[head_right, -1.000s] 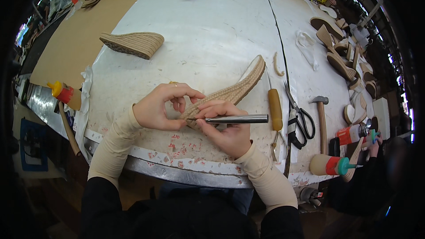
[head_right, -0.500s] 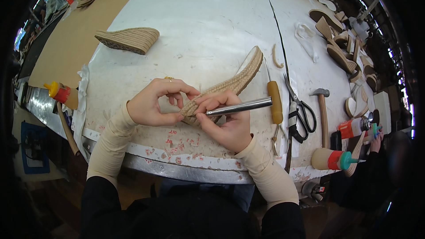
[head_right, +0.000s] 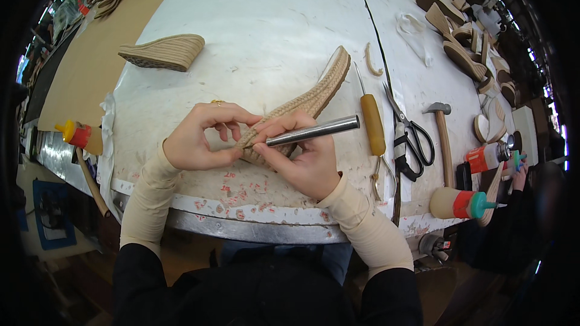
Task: The person wraps a woven cord around a wedge shoe heel using a metal tool to tuck and secure the cord. They apply glue to the cord and heel, then continue wrapping and pressing the cord into place.
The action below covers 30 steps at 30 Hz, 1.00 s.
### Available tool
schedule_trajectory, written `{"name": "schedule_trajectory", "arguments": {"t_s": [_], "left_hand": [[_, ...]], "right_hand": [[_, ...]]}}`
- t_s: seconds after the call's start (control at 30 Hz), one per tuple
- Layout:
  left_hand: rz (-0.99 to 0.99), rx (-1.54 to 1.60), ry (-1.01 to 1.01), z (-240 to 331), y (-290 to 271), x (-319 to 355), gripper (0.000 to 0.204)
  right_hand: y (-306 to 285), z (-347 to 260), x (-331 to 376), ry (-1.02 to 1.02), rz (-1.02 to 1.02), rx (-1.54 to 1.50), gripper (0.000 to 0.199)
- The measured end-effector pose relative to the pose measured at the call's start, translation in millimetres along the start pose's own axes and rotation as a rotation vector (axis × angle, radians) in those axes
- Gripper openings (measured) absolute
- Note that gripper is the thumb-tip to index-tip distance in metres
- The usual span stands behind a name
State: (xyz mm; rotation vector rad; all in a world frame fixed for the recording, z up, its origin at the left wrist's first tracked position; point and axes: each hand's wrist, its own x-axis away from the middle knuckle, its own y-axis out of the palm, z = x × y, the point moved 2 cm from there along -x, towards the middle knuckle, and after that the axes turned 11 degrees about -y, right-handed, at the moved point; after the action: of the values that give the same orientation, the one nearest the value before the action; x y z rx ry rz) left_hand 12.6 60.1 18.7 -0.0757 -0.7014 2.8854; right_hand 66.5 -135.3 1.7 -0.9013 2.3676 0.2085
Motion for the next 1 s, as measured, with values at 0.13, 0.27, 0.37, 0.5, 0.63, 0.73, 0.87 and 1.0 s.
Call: {"name": "schedule_trajectory", "arguments": {"t_s": [0.13, 0.27, 0.37, 0.5, 0.63, 0.73, 0.87, 1.0], "left_hand": [[-0.016, -0.003, -0.034, -0.5, -1.0, 0.2, 0.047], [-0.030, 0.018, -0.040, -0.4, -2.4, 0.1, 0.049], [-0.024, -0.001, -0.008, 0.5, -2.8, 0.2, 0.049], [-0.009, -0.031, 0.012, 1.0, -3.9, 0.7, 0.048], [-0.023, -0.018, -0.031, 1.2, -5.1, 1.7, 0.048], [-0.007, -0.007, -0.072, 2.4, -5.3, 2.6, 0.046], [0.030, 0.080, -0.128, 2.9, -4.5, 3.7, 0.039], [0.020, -0.078, 0.050, 6.0, -5.8, 2.9, 0.027]], "right_hand": [[-1.3, 1.8, 2.3, 0.158, 0.147, -0.226, 0.025], [-0.5, 2.2, -0.9, 0.025, 0.047, -0.126, 0.027], [-0.4, 1.3, -0.8, 0.050, 0.028, -0.102, 0.026], [0.7, -1.0, -0.9, 0.072, 0.040, -0.102, 0.026], [2.3, -1.8, -1.5, 0.070, 0.032, -0.073, 0.025], [2.0, -1.6, -1.1, 0.084, 0.034, -0.061, 0.026], [-1.8, -0.3, 0.1, 0.143, 0.148, -0.225, 0.028], [-2.6, 1.9, -0.3, 0.100, 0.143, -0.247, 0.030]]}}
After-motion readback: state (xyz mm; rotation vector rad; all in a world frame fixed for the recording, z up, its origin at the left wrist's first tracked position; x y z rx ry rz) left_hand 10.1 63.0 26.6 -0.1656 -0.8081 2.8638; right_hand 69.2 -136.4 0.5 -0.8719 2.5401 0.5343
